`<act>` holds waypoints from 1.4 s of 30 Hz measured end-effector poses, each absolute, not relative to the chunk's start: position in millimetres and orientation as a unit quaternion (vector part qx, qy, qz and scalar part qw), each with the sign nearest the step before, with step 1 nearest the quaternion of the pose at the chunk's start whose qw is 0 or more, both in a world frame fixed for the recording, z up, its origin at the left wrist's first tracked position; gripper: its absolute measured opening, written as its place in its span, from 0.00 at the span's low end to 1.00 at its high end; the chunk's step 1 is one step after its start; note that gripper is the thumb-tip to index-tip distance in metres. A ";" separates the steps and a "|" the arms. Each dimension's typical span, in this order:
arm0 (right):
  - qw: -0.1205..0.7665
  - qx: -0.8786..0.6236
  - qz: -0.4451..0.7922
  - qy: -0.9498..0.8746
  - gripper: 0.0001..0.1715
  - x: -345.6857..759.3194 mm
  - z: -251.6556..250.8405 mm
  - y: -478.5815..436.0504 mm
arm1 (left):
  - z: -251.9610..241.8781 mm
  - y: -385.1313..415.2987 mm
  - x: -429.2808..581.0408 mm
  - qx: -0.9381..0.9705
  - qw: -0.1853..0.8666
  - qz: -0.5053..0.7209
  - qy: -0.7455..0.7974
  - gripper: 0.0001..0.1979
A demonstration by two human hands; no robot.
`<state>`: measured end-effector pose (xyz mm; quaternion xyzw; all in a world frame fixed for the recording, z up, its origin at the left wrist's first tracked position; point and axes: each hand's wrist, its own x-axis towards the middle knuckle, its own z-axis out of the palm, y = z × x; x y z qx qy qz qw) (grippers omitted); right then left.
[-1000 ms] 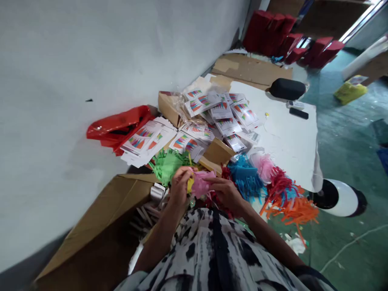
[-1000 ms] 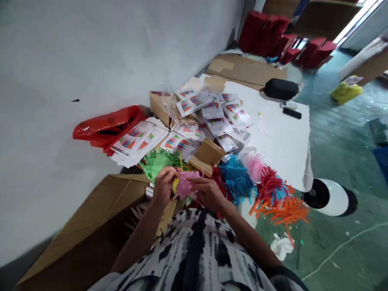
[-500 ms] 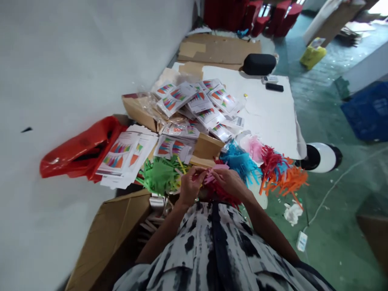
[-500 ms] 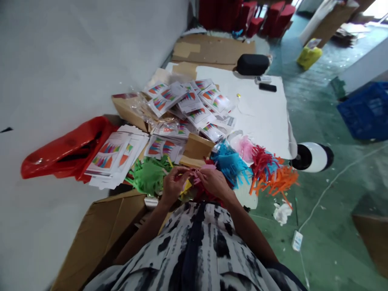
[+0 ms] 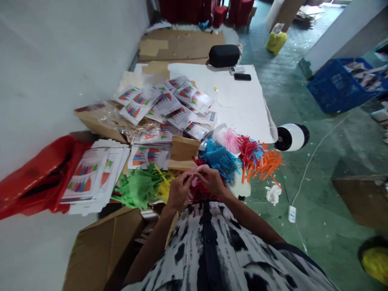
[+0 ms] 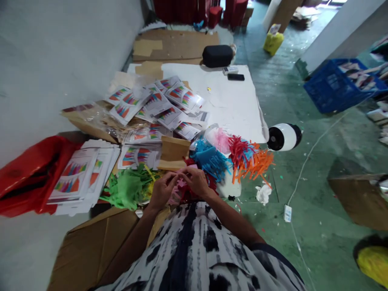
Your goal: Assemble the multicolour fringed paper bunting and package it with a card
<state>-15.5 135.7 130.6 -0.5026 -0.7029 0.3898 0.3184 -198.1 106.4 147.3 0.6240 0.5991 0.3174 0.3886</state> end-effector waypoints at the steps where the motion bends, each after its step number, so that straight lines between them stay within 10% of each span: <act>1: 0.282 -0.495 0.407 -0.714 0.13 -12.5 128.8 138.3 | 147.6 106.4 -201.2 0.645 0.349 0.303 0.609 0.14; 13: 0.017 -0.423 0.289 -0.859 0.28 18.1 128.5 134.1 | 154.3 103.8 -183.1 0.764 0.187 0.237 0.570 0.13; 21: 0.257 -0.453 0.459 -0.720 0.20 57.9 144.1 130.0 | 155.1 108.9 -149.6 0.781 0.198 0.234 0.544 0.13; 29: 0.268 -0.408 0.537 -0.688 0.19 98.0 154.6 148.8 | 164.3 126.5 -110.7 0.770 0.276 0.216 0.533 0.12; 36: 0.389 -0.566 0.386 -0.616 0.21 143.5 146.9 215.8 | 169.3 162.8 -140.3 0.746 0.136 0.258 0.599 0.12; 42: 0.231 -0.770 0.266 -0.532 0.23 155.2 100.3 252.9 | 164.6 160.7 -183.0 0.616 0.018 0.346 0.707 0.15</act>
